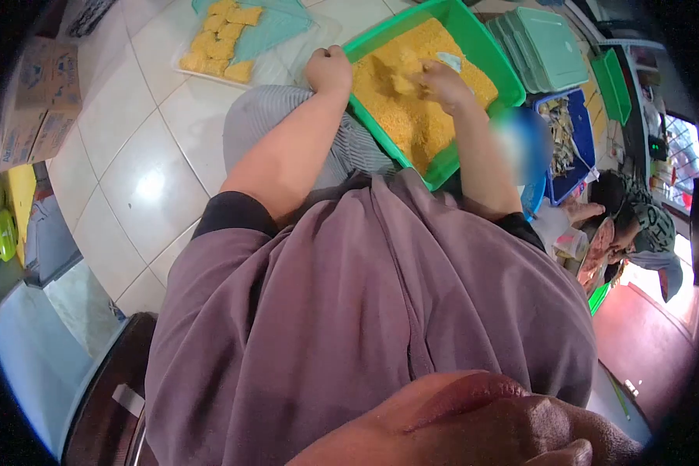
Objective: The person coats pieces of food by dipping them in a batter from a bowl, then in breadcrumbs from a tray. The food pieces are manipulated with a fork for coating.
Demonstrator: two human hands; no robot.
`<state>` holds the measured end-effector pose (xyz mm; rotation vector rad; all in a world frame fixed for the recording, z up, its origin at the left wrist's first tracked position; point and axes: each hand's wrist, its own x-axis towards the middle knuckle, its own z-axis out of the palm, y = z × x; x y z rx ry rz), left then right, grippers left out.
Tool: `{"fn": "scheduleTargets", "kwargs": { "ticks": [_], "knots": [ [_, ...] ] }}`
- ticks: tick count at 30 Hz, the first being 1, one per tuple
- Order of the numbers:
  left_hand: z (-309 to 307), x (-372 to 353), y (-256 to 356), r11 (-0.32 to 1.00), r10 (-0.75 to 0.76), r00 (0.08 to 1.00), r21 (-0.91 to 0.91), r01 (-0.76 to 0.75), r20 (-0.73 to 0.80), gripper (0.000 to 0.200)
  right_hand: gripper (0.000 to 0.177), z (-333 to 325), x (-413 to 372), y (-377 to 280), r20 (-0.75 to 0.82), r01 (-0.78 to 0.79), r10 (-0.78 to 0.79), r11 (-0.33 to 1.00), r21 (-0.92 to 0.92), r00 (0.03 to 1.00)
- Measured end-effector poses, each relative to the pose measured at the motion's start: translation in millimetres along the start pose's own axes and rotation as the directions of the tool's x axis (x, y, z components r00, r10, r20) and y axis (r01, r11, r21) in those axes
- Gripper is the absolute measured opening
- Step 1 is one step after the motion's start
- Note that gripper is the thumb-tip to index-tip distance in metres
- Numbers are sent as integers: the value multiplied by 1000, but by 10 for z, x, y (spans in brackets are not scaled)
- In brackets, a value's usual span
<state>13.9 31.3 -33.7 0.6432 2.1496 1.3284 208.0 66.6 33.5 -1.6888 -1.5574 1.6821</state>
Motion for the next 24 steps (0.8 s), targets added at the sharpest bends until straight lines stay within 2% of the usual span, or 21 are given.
{"fn": "scheduleTargets", "kwargs": {
  "ticks": [1,3,5,7,8,13,15,17,20,21,23,24],
  "knots": [
    [-23,-18,31,1000,20,1000,21,-20,-3,34,30,-70,55,28,-15,27,-31,976,-214,999],
    [-52,-36,67,996,52,998,71,-49,-33,33,26,-285,243,173,-3,91,-116,793,-602,993],
    [-7,-4,1,998,49,998,31,-48,-44,33,16,-353,265,214,-39,78,-119,834,-547,992],
    [46,15,-39,1000,12,998,19,-11,-58,32,15,-510,338,256,31,84,-78,964,-252,996],
    [57,12,-39,1000,-7,998,12,7,-57,32,16,-515,339,160,64,89,-77,970,-225,995],
    [-9,-29,74,996,-82,996,13,83,-41,32,30,-275,344,-876,238,149,-125,985,-85,963],
    [-32,-49,94,996,-93,995,7,93,-32,32,31,90,469,-1273,278,257,-194,942,-214,941],
    [-50,-55,101,997,-80,997,-5,80,-23,31,31,452,885,-1428,443,351,-217,904,-246,870],
    [-33,-90,135,998,-58,992,14,60,-115,29,29,1225,1377,-1574,595,384,-116,856,-346,795],
    [-48,-97,145,997,-69,993,15,71,-95,29,27,1479,1544,-1553,636,394,-77,839,-374,768],
    [-75,-88,162,996,-89,995,19,90,-54,29,26,1942,1824,-1486,603,448,-29,698,-559,797],
    [-63,-61,127,1000,-23,1000,13,23,10,28,25,2126,1910,-1391,626,573,-135,580,-579,768]
  ]
}}
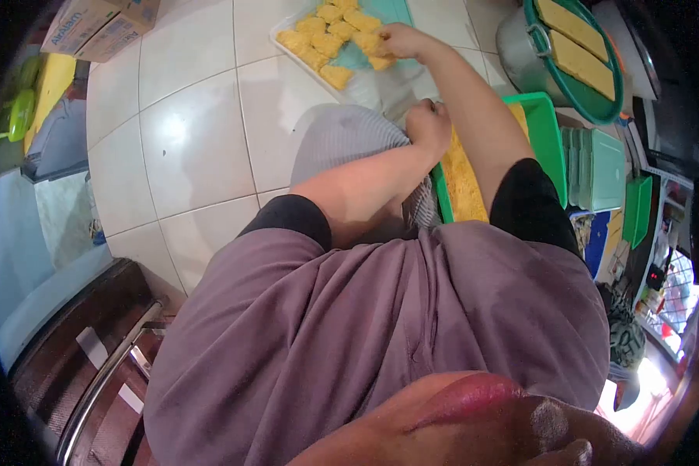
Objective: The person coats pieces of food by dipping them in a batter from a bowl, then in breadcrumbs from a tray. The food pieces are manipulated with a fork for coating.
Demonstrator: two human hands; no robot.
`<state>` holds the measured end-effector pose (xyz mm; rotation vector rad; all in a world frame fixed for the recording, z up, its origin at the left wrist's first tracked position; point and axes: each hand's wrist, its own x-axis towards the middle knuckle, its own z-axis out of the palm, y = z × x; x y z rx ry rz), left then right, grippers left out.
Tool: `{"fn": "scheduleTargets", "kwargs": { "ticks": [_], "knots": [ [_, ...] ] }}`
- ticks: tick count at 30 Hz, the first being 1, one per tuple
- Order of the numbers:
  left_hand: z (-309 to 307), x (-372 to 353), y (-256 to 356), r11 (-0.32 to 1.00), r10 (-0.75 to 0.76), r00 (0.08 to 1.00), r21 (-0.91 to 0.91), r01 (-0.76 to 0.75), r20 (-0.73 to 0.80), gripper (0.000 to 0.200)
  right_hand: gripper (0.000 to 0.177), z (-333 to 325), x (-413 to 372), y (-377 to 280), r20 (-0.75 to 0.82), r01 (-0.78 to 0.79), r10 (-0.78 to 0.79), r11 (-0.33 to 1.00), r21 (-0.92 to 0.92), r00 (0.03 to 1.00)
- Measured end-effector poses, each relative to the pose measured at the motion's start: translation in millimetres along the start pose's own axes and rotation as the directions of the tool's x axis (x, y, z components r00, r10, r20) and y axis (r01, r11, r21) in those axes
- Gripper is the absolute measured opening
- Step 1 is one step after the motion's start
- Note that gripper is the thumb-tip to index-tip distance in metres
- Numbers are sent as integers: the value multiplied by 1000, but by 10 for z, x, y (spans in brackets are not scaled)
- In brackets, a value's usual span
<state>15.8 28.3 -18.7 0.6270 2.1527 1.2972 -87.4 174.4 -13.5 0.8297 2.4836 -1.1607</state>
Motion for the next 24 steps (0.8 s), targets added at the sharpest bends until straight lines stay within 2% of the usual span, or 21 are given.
{"fn": "scheduleTargets", "kwargs": {
  "ticks": [1,4,7,10,13,16,18,20,21,24],
  "knots": [
    [31,24,-84,998,68,996,-9,-67,64,28,25,134,144,6,-53,91,-100,985,-145,994],
    [372,106,-528,978,196,971,47,-204,137,25,30,392,487,40,19,88,-86,958,-273,996],
    [405,112,-555,960,243,957,102,-260,159,25,35,467,550,-26,132,236,-200,901,-364,971],
    [411,113,-535,948,262,951,140,-285,163,25,37,497,471,-124,70,142,-126,932,-332,990],
    [416,117,-539,938,270,949,176,-297,163,24,36,494,421,-98,-38,191,-211,936,-296,977],
    [381,114,-474,946,245,960,182,-268,137,24,35,256,240,-145,-110,172,-211,942,-289,971],
    [307,107,-313,984,136,987,101,-145,85,26,35,-4,-74,-116,-135,181,-178,983,13,975],
    [226,65,-175,980,-160,987,-114,160,10,27,33,-259,-583,-51,-200,197,-143,938,285,969],
    [166,46,-99,987,-132,991,-92,130,-12,28,31,-348,-901,25,-253,216,-119,890,401,960],
    [72,12,-49,995,-74,997,-63,72,-38,29,28,-446,-1896,471,-297,134,48,815,564,954]
  ]
}}
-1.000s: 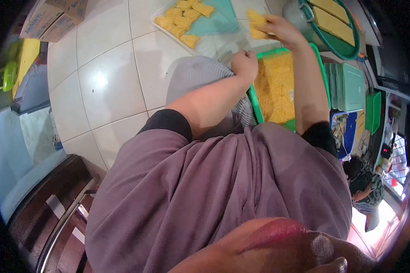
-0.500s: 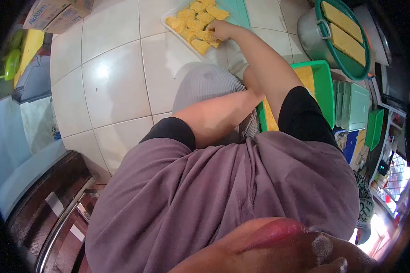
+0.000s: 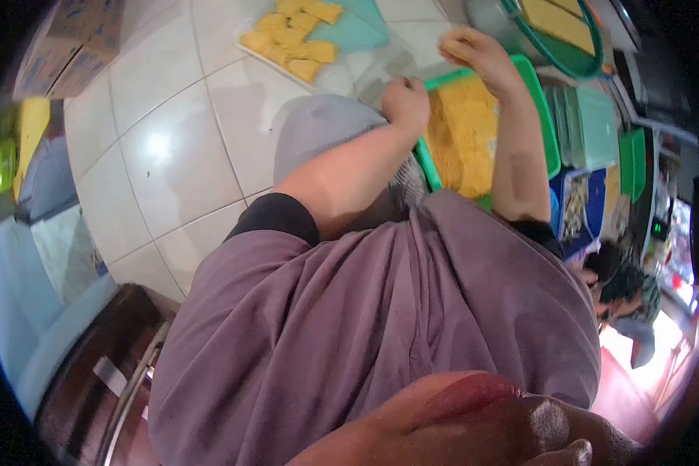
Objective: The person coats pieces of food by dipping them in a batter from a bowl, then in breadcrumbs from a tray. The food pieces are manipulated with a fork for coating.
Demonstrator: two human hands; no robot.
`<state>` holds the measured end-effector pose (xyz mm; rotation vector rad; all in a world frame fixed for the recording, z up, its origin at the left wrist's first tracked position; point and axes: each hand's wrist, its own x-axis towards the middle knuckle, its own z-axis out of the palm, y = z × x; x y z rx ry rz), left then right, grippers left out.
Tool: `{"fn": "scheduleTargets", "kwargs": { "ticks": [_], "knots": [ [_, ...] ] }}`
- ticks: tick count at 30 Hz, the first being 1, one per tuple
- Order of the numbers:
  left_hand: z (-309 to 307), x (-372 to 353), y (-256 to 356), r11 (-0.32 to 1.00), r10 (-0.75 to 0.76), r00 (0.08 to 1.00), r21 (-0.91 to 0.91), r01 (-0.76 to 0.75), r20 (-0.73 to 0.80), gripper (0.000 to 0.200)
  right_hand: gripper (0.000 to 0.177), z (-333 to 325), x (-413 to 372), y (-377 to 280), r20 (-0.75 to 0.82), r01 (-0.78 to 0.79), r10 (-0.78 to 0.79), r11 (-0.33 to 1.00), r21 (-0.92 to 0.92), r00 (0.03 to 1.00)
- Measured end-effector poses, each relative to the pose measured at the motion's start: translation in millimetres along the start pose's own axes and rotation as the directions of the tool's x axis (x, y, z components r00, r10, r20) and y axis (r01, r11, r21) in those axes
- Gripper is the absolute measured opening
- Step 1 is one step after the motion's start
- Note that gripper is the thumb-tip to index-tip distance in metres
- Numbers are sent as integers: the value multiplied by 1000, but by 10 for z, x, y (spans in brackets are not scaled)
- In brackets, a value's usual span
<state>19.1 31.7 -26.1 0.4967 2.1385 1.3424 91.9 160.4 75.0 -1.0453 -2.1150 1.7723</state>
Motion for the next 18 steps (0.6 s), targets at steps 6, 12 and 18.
{"fn": "scheduleTargets", "kwargs": {
  "ticks": [6,12,18],
  "knots": [
    [5,26,-28,999,41,998,31,-42,57,32,26,-615,-1952,1025,-259,-288,215,914,-286,942],
    [17,122,-105,993,90,993,65,-95,70,34,22,-480,-2270,1348,-216,-299,342,212,-931,915],
    [-8,109,-92,994,88,992,62,-93,86,36,20,-295,-1895,1743,-245,-289,373,64,-955,895]
  ]
}}
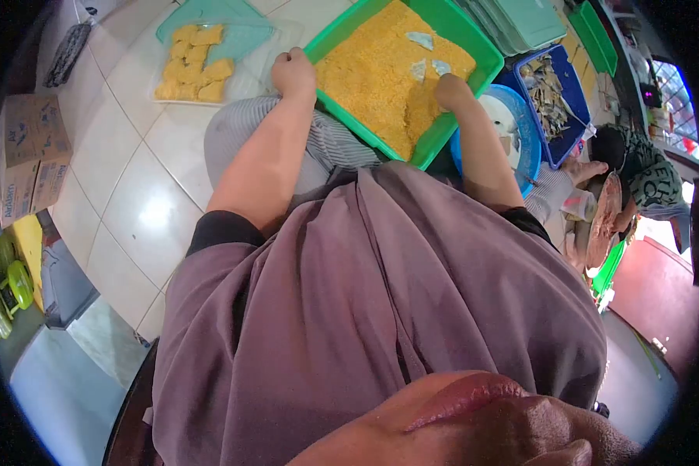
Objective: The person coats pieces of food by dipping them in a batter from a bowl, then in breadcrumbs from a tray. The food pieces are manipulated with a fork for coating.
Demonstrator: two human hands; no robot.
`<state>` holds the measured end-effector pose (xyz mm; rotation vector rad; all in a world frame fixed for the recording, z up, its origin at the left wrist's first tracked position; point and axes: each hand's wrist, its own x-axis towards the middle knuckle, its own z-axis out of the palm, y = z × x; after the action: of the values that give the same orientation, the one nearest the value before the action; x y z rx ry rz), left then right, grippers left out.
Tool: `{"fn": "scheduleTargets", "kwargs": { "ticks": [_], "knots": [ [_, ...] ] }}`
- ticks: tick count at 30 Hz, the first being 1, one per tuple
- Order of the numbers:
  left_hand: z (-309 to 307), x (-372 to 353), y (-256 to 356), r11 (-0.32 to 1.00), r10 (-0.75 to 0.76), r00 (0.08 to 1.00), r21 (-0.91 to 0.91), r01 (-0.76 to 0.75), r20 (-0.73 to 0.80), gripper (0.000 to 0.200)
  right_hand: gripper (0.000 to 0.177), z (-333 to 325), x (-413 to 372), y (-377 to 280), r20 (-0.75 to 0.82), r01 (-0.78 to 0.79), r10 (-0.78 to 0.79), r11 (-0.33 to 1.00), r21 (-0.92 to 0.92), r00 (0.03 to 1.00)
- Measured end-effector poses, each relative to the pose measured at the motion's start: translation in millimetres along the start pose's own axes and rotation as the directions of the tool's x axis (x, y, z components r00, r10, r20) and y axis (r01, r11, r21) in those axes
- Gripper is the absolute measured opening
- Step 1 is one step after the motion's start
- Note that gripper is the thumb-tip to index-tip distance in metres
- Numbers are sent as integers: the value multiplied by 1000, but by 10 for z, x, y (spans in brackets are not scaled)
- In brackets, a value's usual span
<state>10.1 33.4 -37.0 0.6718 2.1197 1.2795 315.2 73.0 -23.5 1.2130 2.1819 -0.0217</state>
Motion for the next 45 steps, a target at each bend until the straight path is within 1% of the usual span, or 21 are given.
{"fn": "scheduleTargets", "kwargs": {
  "ticks": [2,5,6,8,11,14,17,20,23,24,25,26,29,31,32,34,35,38,41,44,45],
  "knots": [
    [-3,3,-2,1000,18,1000,23,-18,-3,36,20,-75,73,-99,14,96,-96,995,-36,995],
    [-7,-17,16,999,46,998,26,-46,-31,36,26,-40,345,-156,136,-122,76,919,374,988],
    [-8,-27,32,999,41,999,21,-41,-27,36,31,-4,376,-212,22,-156,175,810,565,984],
    [-18,-41,48,1000,26,999,16,-25,-23,36,45,44,430,-350,-128,-101,409,493,864,904],
    [-7,-21,5,999,52,998,-2,-52,-31,36,59,-400,299,-475,-238,128,113,587,799,965],
    [-49,-56,57,999,38,999,18,-37,-17,33,59,-813,133,-437,-171,181,-72,572,800,983],
    [16,7,-30,1000,12,1000,-6,-12,-15,34,64,-996,-80,-488,192,-173,50,688,704,980],
    [-10,-11,15,999,-38,999,9,38,25,36,70,-482,174,-663,268,-295,143,650,700,953],
    [47,16,-44,999,30,998,26,-29,-60,34,65,-168,359,-764,225,-258,170,202,945,959],
    [25,-3,-6,1000,21,998,16,-20,-58,34,64,-324,285,-784,209,-205,81,-57,977,975],
    [2,-38,26,1000,12,998,5,-12,-56,34,62,-482,175,-779,169,-162,-3,-316,935,986],
    [-13,-52,57,1000,3,999,-6,-3,-54,34,60,-645,111,-779,110,-134,-76,-553,822,991],
    [15,-19,-5,999,38,997,20,-36,-68,34,48,-769,332,-536,6,15,41,-503,864,999],
    [15,-8,-16,1000,18,998,6,-17,-62,34,53,-1057,384,-430,-96,99,134,-17,995,986],
    [27,-10,-11,1000,10,998,-3,-10,-57,34,57,-1149,434,-371,-161,120,161,238,964,974],
    [10,-35,16,1000,25,998,3,-25,-58,34,63,-911,883,-253,-385,294,-19,682,670,923],
    [-1,-39,25,999,32,998,6,-31,-61,34,67,-786,1027,-236,-449,360,-148,826,433,881],
    [-10,-38,28,999,28,998,18,-28,-52,34,64,-703,1021,-422,-430,377,-194,838,394,882],
    [2,-27,16,999,36,998,40,-34,-51,36,68,-737,989,-407,-120,225,-198,686,692,973],
    [9,-22,2,999,41,998,-11,-41,-49,34,74,-696,876,-409,46,33,-143,508,861,989],
    [-1,-25,3,999,37,998,-6,-37,-47,34,71,-715,820,-416,85,-12,-158,418,909,984]
  ]
}}
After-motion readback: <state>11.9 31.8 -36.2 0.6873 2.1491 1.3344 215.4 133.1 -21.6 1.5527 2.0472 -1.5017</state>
